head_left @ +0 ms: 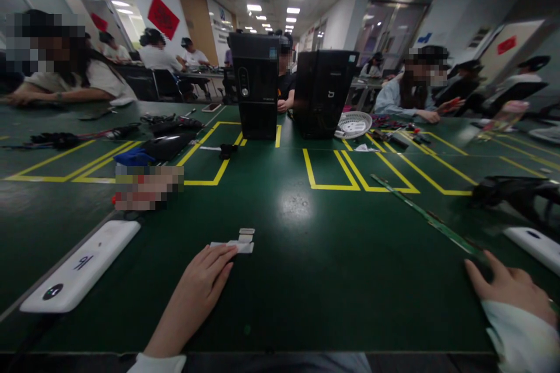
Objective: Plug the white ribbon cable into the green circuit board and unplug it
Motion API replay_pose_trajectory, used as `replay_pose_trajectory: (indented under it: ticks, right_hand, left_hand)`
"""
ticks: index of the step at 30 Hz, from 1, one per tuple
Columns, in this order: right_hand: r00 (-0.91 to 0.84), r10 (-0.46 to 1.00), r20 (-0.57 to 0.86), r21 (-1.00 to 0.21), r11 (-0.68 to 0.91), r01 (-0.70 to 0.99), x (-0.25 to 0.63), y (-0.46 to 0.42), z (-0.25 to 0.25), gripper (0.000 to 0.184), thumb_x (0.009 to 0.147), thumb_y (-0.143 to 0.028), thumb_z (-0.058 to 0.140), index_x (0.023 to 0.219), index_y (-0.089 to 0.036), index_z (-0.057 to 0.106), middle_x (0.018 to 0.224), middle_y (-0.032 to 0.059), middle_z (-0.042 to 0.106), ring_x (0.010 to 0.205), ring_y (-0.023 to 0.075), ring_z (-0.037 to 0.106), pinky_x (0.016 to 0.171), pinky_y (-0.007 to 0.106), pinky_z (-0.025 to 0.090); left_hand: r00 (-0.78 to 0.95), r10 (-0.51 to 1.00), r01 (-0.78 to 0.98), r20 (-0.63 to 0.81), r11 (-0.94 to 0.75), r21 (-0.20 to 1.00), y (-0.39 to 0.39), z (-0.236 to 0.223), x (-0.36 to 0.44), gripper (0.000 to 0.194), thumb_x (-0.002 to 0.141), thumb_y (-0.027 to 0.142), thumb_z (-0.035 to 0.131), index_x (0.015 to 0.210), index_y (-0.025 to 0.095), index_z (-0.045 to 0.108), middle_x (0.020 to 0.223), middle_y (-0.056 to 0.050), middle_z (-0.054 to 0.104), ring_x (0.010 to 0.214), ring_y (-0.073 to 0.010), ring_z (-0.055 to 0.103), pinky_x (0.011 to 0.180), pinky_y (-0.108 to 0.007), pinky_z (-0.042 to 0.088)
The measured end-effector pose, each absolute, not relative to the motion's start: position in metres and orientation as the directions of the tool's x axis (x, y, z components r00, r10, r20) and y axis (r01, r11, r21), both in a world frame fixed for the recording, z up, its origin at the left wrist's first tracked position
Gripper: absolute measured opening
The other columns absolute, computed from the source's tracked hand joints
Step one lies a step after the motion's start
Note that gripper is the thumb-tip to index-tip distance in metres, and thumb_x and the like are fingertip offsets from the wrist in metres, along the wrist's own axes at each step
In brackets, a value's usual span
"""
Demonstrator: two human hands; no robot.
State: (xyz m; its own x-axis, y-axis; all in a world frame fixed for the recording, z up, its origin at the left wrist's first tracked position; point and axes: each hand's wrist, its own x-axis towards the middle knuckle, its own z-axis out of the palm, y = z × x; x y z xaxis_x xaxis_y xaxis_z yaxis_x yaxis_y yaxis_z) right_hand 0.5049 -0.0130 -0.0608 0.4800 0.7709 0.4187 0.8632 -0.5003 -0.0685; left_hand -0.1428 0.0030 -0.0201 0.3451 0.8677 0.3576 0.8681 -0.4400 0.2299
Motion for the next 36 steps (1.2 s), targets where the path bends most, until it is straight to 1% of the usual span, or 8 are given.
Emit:
replay_pose_trajectory:
  ticks: [4, 8, 11, 13, 19, 24, 32, 36]
  right_hand:
    - [0.506, 0.788, 0.350, -0.069, -0.517, 0.853, 0.496, -0.014, -0.053, 0.075, 0.076, -0.067, 0.035, 0.107, -0.011, 0.074, 0.089, 0.0286, 0.060, 0.075, 0.0328, 0.065, 0.054, 0.044, 0.040]
    - [0.385, 0.854, 0.349, -0.107, -0.372, 0.922, 0.484, -0.013, -0.048, 0.065, 0.078, -0.057, 0.038, 0.106, -0.011, 0.073, 0.093, 0.0242, 0.059, 0.081, 0.0317, 0.065, 0.064, 0.043, 0.048]
    - [0.228, 0.918, 0.326, -0.082, -0.213, 0.974, 0.477, -0.010, -0.049, 0.058, 0.080, -0.054, 0.043, 0.107, -0.012, 0.072, 0.096, 0.0220, 0.059, 0.086, 0.0312, 0.064, 0.069, 0.042, 0.051]
    - [0.139, 0.918, 0.370, -0.062, -0.124, 0.990, 0.467, -0.007, -0.052, 0.056, 0.083, -0.054, 0.042, 0.108, -0.013, 0.070, 0.098, 0.0208, 0.059, 0.090, 0.0321, 0.064, 0.073, 0.043, 0.052]
    - [-0.086, 0.876, 0.475, -0.038, 0.118, 0.992, 0.400, 0.006, -0.055, 0.051, 0.090, -0.048, 0.039, 0.118, -0.013, 0.064, 0.108, 0.0171, 0.058, 0.106, 0.0317, 0.059, 0.090, 0.047, 0.050]
    - [-0.190, 0.860, 0.473, -0.081, 0.258, 0.963, 0.343, 0.011, -0.053, 0.048, 0.092, -0.043, 0.040, 0.122, -0.013, 0.061, 0.116, 0.0177, 0.057, 0.115, 0.0303, 0.055, 0.096, 0.047, 0.048]
    - [-0.221, 0.872, 0.437, -0.163, 0.318, 0.934, 0.306, 0.010, -0.048, 0.044, 0.093, -0.041, 0.041, 0.126, -0.017, 0.058, 0.122, 0.0166, 0.057, 0.123, 0.0302, 0.050, 0.100, 0.050, 0.045]
    - [-0.256, 0.864, 0.434, -0.174, 0.360, 0.917, 0.290, 0.008, -0.046, 0.043, 0.093, -0.039, 0.043, 0.127, -0.016, 0.057, 0.123, 0.0169, 0.056, 0.124, 0.0299, 0.048, 0.101, 0.050, 0.044]
  left_hand:
    - [0.345, 0.865, 0.869, 0.365, -0.441, 0.224, 0.003, -0.021, -0.143, 0.035, 0.093, 0.033, 0.045, 0.123, 0.025, 0.060, 0.124, -0.005, 0.065, 0.115, -0.0205, 0.059, 0.106, -0.046, 0.041]
    - [0.359, 0.854, 0.866, 0.378, -0.456, 0.207, 0.004, -0.022, -0.144, 0.035, 0.093, 0.036, 0.045, 0.122, 0.025, 0.061, 0.123, -0.005, 0.066, 0.114, -0.0210, 0.060, 0.106, -0.046, 0.042]
    - [0.370, 0.845, 0.863, 0.387, -0.467, 0.192, 0.005, -0.022, -0.145, 0.035, 0.093, 0.036, 0.044, 0.122, 0.025, 0.061, 0.122, -0.005, 0.066, 0.113, -0.0213, 0.061, 0.106, -0.046, 0.042]
    - [0.378, 0.841, 0.862, 0.388, -0.472, 0.183, 0.005, -0.023, -0.145, 0.035, 0.093, 0.036, 0.044, 0.122, 0.024, 0.061, 0.122, -0.005, 0.066, 0.113, -0.0215, 0.060, 0.105, -0.047, 0.042]
    - [0.378, 0.839, 0.865, 0.393, -0.471, 0.175, 0.005, -0.023, -0.144, 0.036, 0.093, 0.035, 0.044, 0.122, 0.024, 0.061, 0.122, -0.005, 0.066, 0.113, -0.0218, 0.061, 0.104, -0.046, 0.044]
    - [0.387, 0.837, 0.863, 0.387, -0.476, 0.167, 0.003, -0.018, -0.140, 0.035, 0.094, 0.033, 0.044, 0.123, 0.023, 0.060, 0.123, -0.005, 0.065, 0.114, -0.0212, 0.059, 0.105, -0.045, 0.043]
    - [0.403, 0.828, 0.854, 0.391, -0.493, 0.165, 0.002, -0.015, -0.138, 0.034, 0.093, 0.032, 0.044, 0.122, 0.024, 0.060, 0.123, -0.006, 0.066, 0.113, -0.0221, 0.060, 0.104, -0.046, 0.043]
    - [0.434, 0.820, 0.834, 0.373, -0.522, 0.178, 0.000, -0.014, -0.138, 0.034, 0.093, 0.031, 0.045, 0.123, 0.025, 0.059, 0.122, -0.004, 0.066, 0.112, -0.0200, 0.061, 0.106, -0.046, 0.041]
